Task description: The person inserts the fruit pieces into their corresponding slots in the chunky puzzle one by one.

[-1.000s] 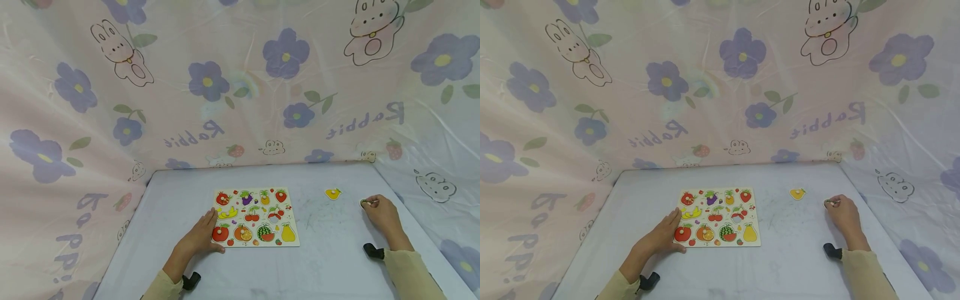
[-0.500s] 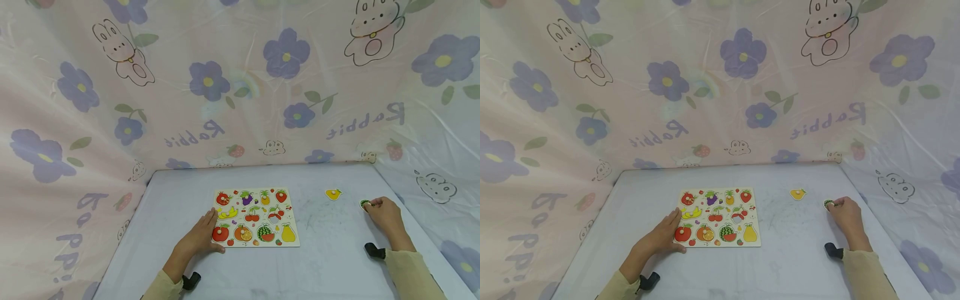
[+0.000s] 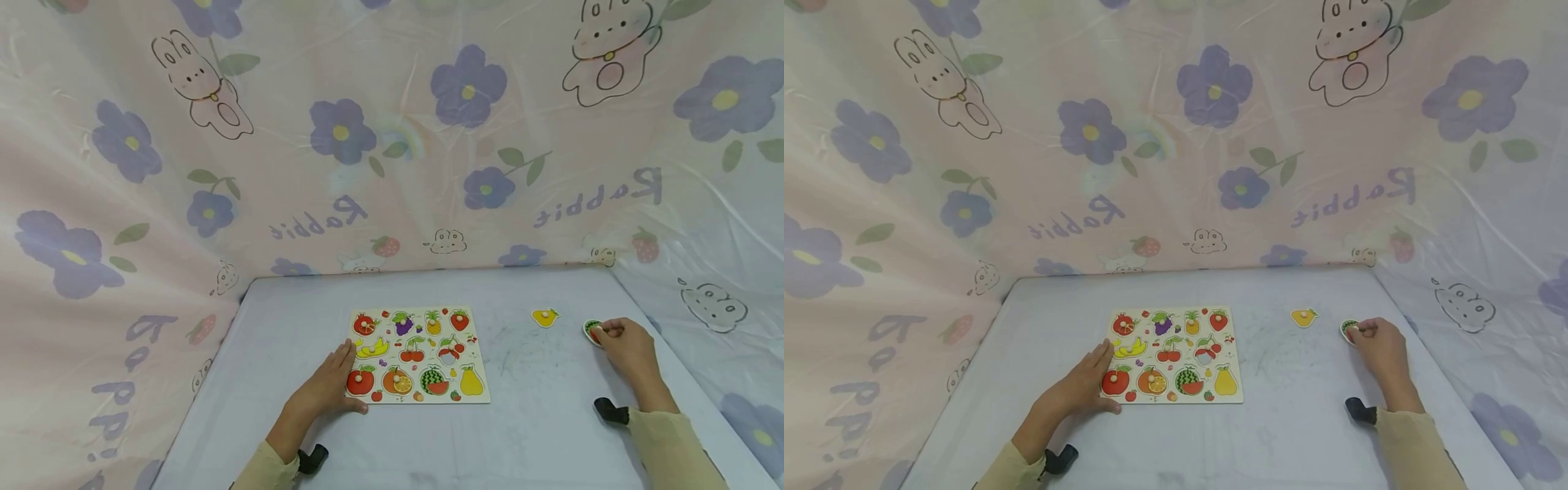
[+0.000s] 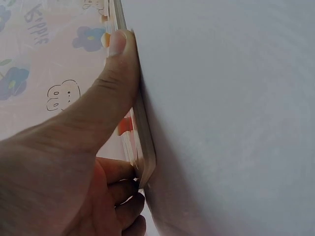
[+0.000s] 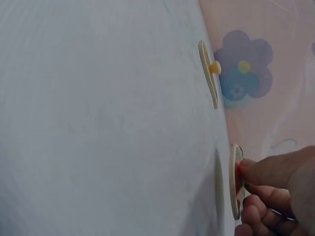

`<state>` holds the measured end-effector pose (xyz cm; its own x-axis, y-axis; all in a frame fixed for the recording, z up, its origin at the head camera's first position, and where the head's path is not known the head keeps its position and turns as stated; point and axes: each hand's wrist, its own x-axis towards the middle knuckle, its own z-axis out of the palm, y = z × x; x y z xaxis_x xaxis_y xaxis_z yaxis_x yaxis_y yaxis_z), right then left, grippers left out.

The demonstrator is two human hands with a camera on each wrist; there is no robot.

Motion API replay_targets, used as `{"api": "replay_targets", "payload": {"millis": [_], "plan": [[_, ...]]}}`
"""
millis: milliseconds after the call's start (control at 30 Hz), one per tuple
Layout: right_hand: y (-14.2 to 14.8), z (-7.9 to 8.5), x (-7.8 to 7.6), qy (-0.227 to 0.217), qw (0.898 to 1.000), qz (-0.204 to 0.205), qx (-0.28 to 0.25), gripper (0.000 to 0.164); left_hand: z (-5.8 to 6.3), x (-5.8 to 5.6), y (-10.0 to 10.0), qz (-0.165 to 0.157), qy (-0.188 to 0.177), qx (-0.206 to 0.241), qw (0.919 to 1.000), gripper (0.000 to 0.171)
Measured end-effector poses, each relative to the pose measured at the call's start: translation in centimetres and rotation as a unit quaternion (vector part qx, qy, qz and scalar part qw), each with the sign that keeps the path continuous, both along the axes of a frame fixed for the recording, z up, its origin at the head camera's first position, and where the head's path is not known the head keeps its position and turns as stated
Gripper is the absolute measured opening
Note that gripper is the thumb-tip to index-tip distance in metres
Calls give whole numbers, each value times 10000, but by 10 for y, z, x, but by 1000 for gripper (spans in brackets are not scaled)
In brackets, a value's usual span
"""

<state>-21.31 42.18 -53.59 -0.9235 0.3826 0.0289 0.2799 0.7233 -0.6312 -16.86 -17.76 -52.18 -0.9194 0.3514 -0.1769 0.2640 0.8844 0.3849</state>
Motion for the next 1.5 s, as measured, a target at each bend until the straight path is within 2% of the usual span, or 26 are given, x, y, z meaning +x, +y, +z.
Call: {"api": "replay_targets", "payload": {"millis": [433,667,1033,1500], "plan": [[-37,11,-5,415,9979,494,-19,29,0,2,1,38,-46,38,10000,128],[-59,15,-5,746,9931,907,31,27,1,0,1,15,-31,15,10000,129],[-90,21,-5,944,9852,1433,24,26,7,2,3,-37,-48,26,10000,129],[-122,22,-6,902,9777,1898,42,26,4,0,0,-92,8,-23,10000,129]]}}
